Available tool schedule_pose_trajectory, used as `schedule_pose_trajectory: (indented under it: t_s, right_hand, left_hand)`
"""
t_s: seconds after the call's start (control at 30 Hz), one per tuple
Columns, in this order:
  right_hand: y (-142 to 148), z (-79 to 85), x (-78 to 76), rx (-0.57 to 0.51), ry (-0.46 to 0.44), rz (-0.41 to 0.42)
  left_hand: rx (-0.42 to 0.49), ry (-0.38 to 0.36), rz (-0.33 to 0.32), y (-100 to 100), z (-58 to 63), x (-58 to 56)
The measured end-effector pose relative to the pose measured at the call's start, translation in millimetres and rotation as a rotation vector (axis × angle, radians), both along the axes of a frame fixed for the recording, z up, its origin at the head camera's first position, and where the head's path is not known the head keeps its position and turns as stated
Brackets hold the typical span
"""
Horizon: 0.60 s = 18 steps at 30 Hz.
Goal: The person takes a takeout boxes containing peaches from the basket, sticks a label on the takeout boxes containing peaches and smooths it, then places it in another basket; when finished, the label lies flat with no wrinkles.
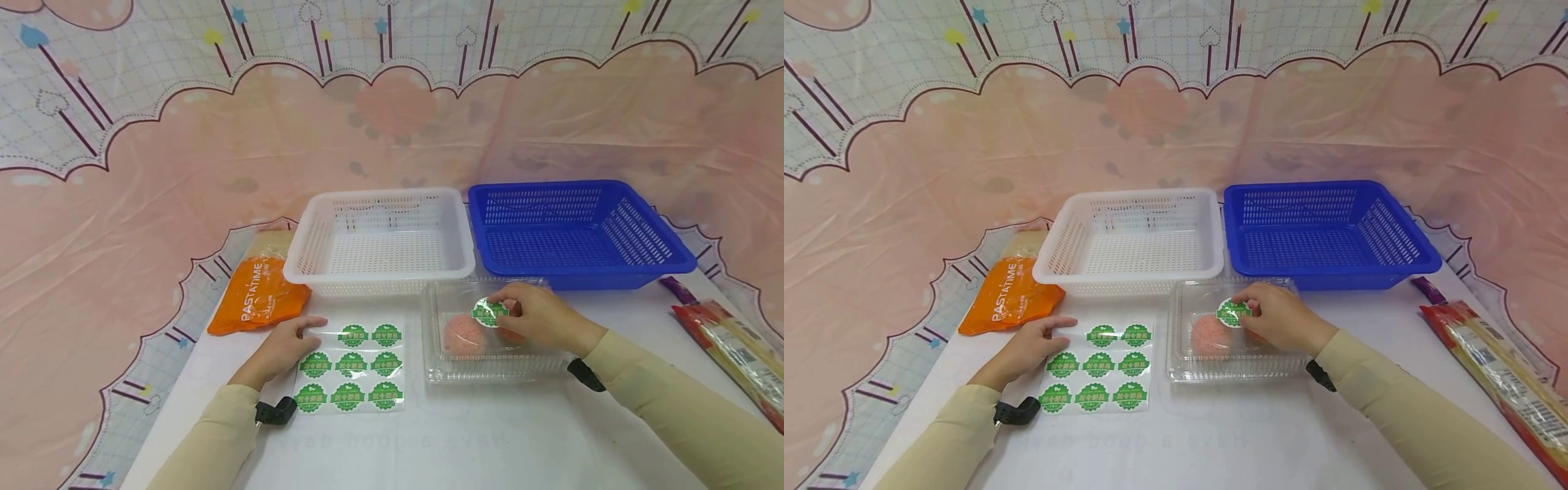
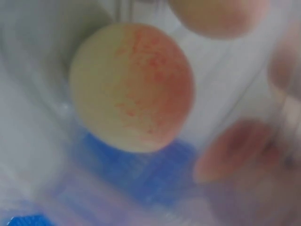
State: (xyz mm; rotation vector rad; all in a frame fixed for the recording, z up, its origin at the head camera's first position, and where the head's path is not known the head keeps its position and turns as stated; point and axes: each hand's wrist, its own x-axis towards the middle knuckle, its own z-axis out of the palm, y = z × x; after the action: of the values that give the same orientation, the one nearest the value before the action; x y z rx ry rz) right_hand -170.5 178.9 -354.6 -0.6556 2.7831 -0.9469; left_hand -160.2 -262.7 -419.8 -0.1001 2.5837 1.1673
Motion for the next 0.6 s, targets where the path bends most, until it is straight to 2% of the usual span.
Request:
schedule_pose_trajectory:
  t_s: [0.3,0.6]
  right_hand:
    - [-1.0,-0.3,-0.2,0.004,-0.012,-0.02]
    - [-1.0,-0.6,-0.2,0.009,0.014,-0.009]
  left_hand:
    - [-0.008,-0.003,0.016,-0.8,-3.6,-2.2]
    - [-0.013,-0.008,0.022,-0.6,-3.9,-2.5]
